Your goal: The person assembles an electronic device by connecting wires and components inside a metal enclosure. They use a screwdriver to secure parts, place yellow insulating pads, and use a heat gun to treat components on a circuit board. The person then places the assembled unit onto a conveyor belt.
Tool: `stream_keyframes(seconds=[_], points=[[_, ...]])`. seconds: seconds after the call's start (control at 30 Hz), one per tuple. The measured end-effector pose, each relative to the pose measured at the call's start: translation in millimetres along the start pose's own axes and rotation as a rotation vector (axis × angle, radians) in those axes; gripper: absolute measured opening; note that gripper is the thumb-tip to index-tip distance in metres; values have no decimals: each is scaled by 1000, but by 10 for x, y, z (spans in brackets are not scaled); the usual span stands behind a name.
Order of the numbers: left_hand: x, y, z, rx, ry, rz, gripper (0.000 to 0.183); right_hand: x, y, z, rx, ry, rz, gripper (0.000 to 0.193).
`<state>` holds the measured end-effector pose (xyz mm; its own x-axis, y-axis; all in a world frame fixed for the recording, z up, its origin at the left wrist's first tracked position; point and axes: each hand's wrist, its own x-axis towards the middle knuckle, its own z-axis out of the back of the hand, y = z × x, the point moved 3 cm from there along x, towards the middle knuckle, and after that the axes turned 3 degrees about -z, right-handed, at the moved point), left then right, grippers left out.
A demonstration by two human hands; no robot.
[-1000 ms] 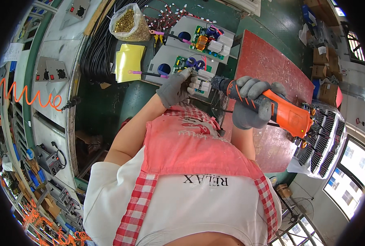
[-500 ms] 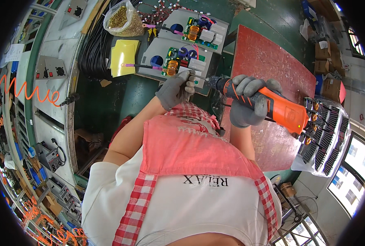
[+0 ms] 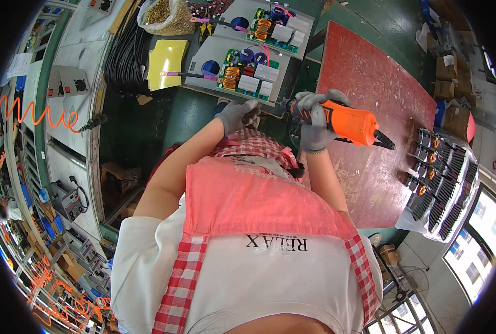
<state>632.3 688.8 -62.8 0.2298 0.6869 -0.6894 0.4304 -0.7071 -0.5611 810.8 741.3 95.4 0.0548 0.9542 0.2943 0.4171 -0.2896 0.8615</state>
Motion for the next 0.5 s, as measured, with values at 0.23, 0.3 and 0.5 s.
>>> stream_keyframes(seconds=[0.23, 0.3, 0.5], points=[[258, 157, -22, -171, -24, -69, 21, 43, -80, -101, -43, 36, -73, 40], [286, 186, -11, -193, -45, -84, 21, 61, -91, -104, -46, 63, -107, 40], [412, 305, -29, -31, -135, -252, 22, 77, -282, -143, -227, 531, -215, 41]])
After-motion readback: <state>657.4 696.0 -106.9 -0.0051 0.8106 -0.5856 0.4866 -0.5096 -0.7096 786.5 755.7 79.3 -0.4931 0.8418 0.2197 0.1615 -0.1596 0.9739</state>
